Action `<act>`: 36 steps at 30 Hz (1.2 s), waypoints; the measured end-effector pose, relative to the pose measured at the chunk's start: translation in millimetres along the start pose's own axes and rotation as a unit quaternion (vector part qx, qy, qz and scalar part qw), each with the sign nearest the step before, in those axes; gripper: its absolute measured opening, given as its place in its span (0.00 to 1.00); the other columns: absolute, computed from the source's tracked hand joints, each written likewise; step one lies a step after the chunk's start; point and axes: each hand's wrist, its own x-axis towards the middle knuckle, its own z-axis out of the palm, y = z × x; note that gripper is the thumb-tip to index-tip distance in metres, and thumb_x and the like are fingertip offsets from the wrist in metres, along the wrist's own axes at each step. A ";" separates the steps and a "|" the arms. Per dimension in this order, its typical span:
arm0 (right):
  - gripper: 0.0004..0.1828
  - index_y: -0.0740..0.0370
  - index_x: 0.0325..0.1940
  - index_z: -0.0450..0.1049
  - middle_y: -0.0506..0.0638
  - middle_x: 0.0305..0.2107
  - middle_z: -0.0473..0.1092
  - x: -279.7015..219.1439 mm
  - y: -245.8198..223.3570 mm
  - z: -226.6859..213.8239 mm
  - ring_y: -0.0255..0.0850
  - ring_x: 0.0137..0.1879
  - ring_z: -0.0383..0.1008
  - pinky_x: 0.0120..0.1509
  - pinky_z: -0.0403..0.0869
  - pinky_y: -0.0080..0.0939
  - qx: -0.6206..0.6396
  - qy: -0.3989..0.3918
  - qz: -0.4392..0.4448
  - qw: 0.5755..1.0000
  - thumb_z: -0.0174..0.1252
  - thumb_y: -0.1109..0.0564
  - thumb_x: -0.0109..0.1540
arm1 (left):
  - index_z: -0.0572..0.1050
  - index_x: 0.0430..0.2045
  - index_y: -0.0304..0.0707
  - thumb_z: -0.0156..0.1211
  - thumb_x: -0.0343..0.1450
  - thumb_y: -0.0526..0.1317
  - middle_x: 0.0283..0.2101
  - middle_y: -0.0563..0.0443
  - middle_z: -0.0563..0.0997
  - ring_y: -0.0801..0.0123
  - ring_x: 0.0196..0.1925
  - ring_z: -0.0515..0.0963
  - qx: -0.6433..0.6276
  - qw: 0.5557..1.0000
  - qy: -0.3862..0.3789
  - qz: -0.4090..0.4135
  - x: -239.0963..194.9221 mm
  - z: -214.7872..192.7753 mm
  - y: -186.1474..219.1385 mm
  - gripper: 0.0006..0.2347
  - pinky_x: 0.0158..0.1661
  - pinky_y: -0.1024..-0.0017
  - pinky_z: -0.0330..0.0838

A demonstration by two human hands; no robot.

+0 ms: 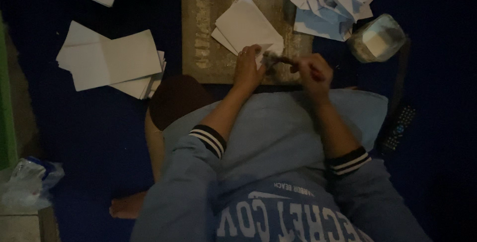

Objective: The person sits on a blue floor mat and applies a white substance from a small container onto the edges of white paper sheets using a brush. They then place another sheet on top to adhere them together, repeating the process to create a stack of glued papers.

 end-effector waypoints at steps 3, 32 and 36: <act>0.09 0.68 0.44 0.78 0.54 0.37 0.73 -3.2 0.6 2.7 0.39 0.42 0.74 0.46 0.75 0.37 -0.012 -0.012 0.027 1.000 0.57 0.59 0.73 | 0.68 0.54 0.34 0.68 0.66 0.33 0.54 0.38 0.73 0.47 0.60 0.72 -0.002 1.000 -0.005 -0.008 0.6 0.5 0.6 0.23 0.59 0.56 0.67; 0.05 0.62 0.45 0.74 0.54 0.39 0.74 14.3 77.6 -73.2 0.47 0.45 0.77 0.43 0.78 0.51 0.427 0.232 0.216 0.847 0.57 0.58 0.70 | 0.73 0.49 0.24 0.66 0.65 0.46 0.47 0.36 0.77 0.48 0.46 0.75 0.312 0.929 0.002 0.198 -2.2 27.7 -14.4 0.24 0.49 0.53 0.69; 0.13 0.64 0.44 0.74 0.54 0.36 0.74 10.2 95.3 -101.7 0.46 0.42 0.76 0.45 0.80 0.48 0.535 0.310 0.243 0.747 0.56 0.51 0.73 | 0.73 0.43 0.28 0.66 0.68 0.45 0.41 0.35 0.77 0.42 0.41 0.75 0.230 0.966 0.014 0.122 -7.6 42.1 -17.4 0.18 0.45 0.49 0.68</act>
